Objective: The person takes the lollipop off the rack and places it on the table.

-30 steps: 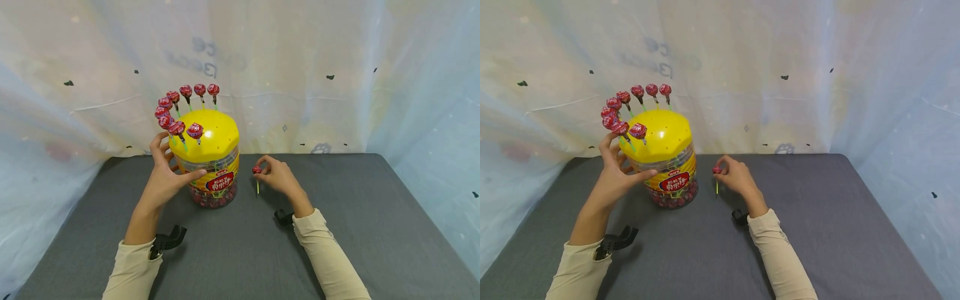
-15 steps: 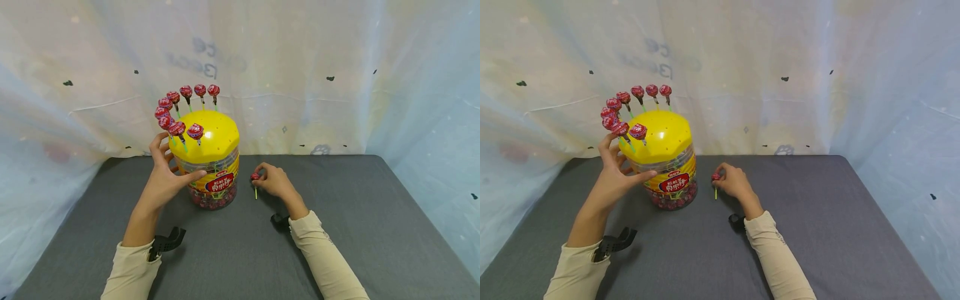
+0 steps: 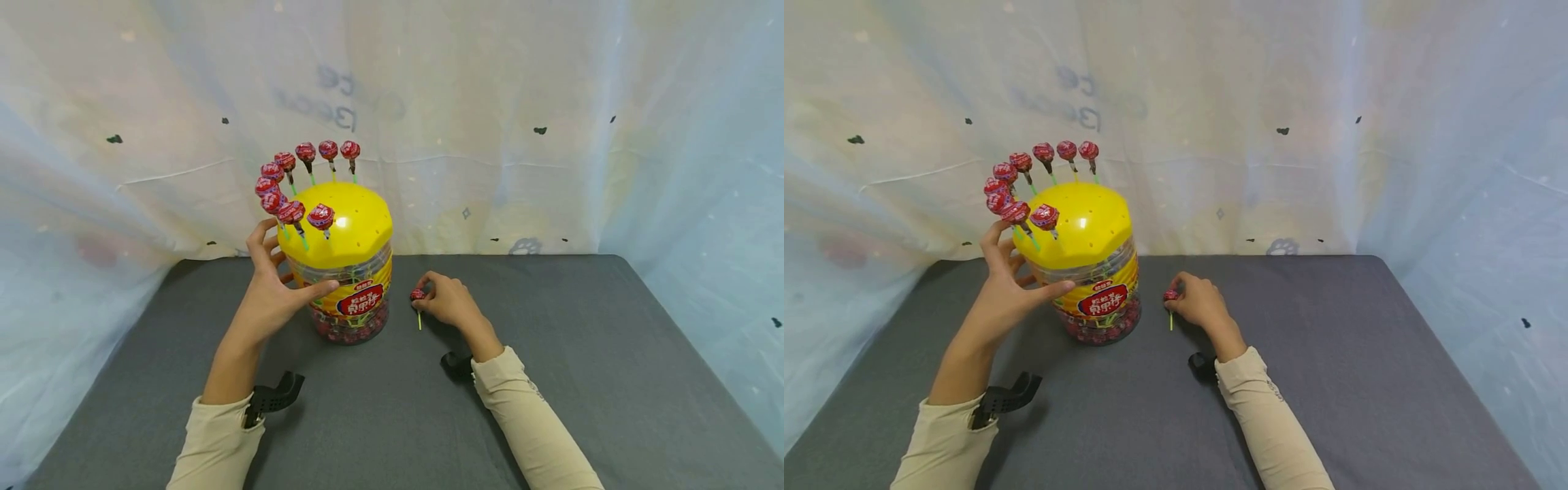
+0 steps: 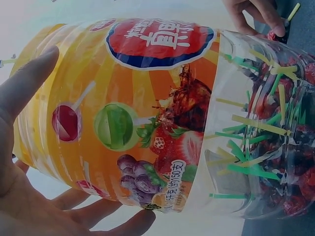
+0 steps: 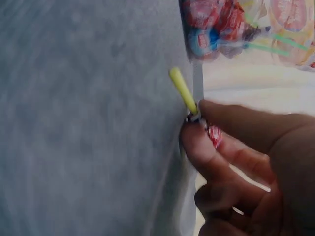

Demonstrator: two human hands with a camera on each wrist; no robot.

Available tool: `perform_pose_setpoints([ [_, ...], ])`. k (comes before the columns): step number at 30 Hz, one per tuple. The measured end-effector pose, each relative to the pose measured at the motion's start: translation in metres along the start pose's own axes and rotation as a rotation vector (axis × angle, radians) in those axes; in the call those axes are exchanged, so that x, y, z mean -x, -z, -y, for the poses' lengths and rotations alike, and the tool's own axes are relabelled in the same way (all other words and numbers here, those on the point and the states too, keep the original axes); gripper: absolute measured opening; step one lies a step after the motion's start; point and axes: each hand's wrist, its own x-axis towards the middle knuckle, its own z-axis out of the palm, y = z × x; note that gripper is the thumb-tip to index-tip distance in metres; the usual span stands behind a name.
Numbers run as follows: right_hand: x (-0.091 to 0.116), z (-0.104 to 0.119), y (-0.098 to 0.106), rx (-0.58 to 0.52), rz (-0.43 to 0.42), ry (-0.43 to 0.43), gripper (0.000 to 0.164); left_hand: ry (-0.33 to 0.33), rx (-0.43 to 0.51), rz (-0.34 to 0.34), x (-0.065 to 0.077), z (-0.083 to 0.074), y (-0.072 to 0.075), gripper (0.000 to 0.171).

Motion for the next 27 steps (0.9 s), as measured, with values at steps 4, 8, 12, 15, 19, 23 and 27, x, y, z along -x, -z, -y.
perform_pose_setpoints([
  [4,0.002,0.0,0.004,-0.018,0.036,0.003,0.036,-0.006,0.0,0.001,0.0,0.003,0.002,0.106],
  [8,0.003,-0.002,0.004,-0.032,0.06,0.003,0.036,-0.022,-0.002,0.002,0.0,0.005,0.003,0.105],
  [12,0.002,-0.002,0.001,-0.035,0.054,-0.001,0.035,-0.012,-0.009,0.006,0.0,0.003,0.004,0.106],
  [15,0.003,-0.001,0.001,-0.039,0.055,-0.008,0.036,0.009,-0.025,0.011,0.0,0.001,0.004,0.107],
  [19,0.006,0.001,0.008,-0.055,0.048,-0.011,0.04,0.026,-0.057,0.011,0.001,-0.002,0.004,0.11],
  [23,0.015,0.007,0.025,-0.088,0.007,0.035,0.044,0.022,-0.086,0.009,0.001,-0.005,0.004,0.111],
  [27,0.027,0.023,0.04,-0.141,-0.045,0.147,0.044,0.021,-0.114,0.018,0.0,-0.008,0.005,0.111],
])
